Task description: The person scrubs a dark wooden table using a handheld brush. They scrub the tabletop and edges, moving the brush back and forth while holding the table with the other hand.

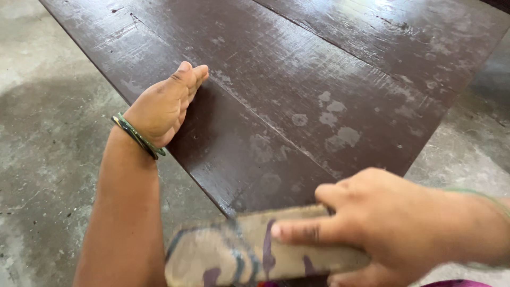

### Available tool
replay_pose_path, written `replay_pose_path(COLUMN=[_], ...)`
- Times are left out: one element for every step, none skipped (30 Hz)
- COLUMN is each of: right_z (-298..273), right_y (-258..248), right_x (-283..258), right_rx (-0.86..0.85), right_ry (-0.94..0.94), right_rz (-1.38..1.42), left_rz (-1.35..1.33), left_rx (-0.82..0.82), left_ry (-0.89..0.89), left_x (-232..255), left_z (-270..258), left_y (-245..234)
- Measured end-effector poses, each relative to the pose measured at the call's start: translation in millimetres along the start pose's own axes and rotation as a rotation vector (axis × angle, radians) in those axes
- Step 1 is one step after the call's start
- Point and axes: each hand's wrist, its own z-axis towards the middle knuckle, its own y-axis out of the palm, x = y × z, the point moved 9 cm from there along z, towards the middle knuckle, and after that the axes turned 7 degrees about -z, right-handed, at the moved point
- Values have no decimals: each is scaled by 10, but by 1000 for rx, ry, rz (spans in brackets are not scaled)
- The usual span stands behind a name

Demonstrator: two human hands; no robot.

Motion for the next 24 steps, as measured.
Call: replay_pose_path(right_z=[43, 86, 163, 232, 304, 387, 466, 528, 575, 613, 631, 614, 572, 518, 476, 417, 349, 292, 226, 140, 99, 47, 86, 101], right_y=[2, 14, 89, 64, 28, -64, -149, -225, -286, -351, -390, -351, -325, -296, -217, -131, -19, 41, 106, 161, 135, 114, -34, -200], right_x=[-10, -16, 249, 475, 707, 838, 959, 1069, 1159, 1225, 1237, 1246, 1229, 1191, 1012, 811, 627, 608, 598, 698, 805, 910, 1089, 1250], right_rx=[-7, -14, -97, -106, -112, -50, 12, 68, 94, 120, 143, 92, 46, 1, -17, -34, -83, -147, -209, -283, -253, -221, -80, 61], right_ry=[-7, -14, 170, 261, 350, 351, 352, 360, 355, 350, 345, 391, 438, 486, 422, 358, 304, 318, 332, 416, 466, 517, 536, 556], right_rz=[7, 14, 48, 47, 43, 1, -38, -80, -103, -126, -148, -195, -245, -296, -253, -209, -169, -157, -146, -162, -157, -150, -126, -102], left_rz=[-5, -10, -17, -23, 24, 71, 118, 78, 34, -9, -72, -135, -194, -141, -91, -42, -27, -13, 4, 1, -4, -8, -15, -22], left_rx=[2, -7, -17, -27, 10, 46, 85, 80, 73, 66, 31, -4, -42, -36, -27, -18, -47, -76, -106, -106, -104, -102, -96, -89], left_ry=[-7, 3, 12, 20, -7, -34, -64, -8, 49, 106, 131, 157, 185, 168, 146, 125, 108, 92, 75, 75, 72, 69, 68, 66], left_x=[2, 20, 37, 56, 56, 55, 47, 102, 145, 182, 188, 203, 239, 222, 180, 146, 126, 107, 94, 96, 89, 78, 74, 66], left_z=[-7, -8, -5, -11, -29, -57, -91, -91, -68, -60, -76, -100, -108, -95, -90, -86, -73, -57, -40, -28, -32, -37, -31, -23], left_y=[-6, 5, 28, 55, 31, 1, -44, -47, -46, -60, -63, -74, -78, -88, -85, -88, -63, -40, -19, -26, -35, -38, -40, -34])
